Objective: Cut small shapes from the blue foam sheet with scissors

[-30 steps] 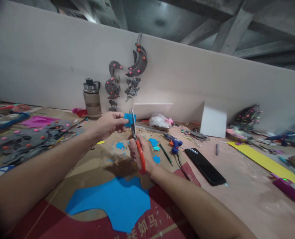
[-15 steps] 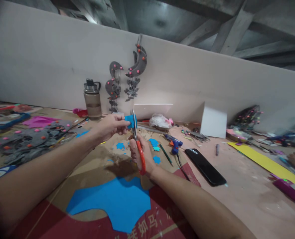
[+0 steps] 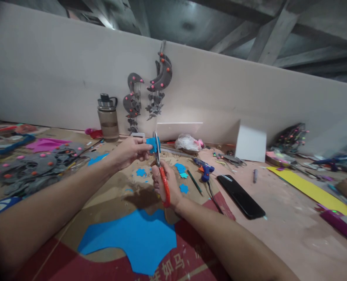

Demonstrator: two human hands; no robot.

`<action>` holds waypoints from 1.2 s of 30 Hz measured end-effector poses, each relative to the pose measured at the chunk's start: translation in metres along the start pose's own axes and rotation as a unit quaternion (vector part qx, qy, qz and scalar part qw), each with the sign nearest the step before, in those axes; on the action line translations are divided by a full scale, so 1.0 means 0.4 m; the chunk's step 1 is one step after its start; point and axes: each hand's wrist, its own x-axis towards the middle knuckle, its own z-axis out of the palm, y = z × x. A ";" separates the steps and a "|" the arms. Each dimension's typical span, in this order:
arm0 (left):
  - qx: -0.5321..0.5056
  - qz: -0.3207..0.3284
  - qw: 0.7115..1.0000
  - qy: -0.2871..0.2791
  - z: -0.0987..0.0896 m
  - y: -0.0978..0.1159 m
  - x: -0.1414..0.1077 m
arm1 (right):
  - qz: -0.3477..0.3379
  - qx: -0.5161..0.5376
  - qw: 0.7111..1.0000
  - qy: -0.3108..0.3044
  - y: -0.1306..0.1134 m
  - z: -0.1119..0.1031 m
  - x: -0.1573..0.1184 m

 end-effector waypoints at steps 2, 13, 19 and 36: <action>-0.007 -0.006 1.000 0.001 0.000 -0.002 0.001 | 0.000 0.000 1.000 -0.003 0.002 -0.001 -0.001; -0.006 -0.007 1.000 0.022 -0.005 0.000 0.002 | 0.051 0.026 0.998 0.007 0.019 -0.013 0.014; -0.029 -0.025 0.999 0.018 -0.004 -0.001 0.002 | 0.044 0.032 0.998 0.010 0.027 -0.018 0.015; -0.027 0.023 0.999 0.023 -0.018 -0.010 0.007 | 0.051 0.021 0.998 0.015 -0.004 -0.003 0.003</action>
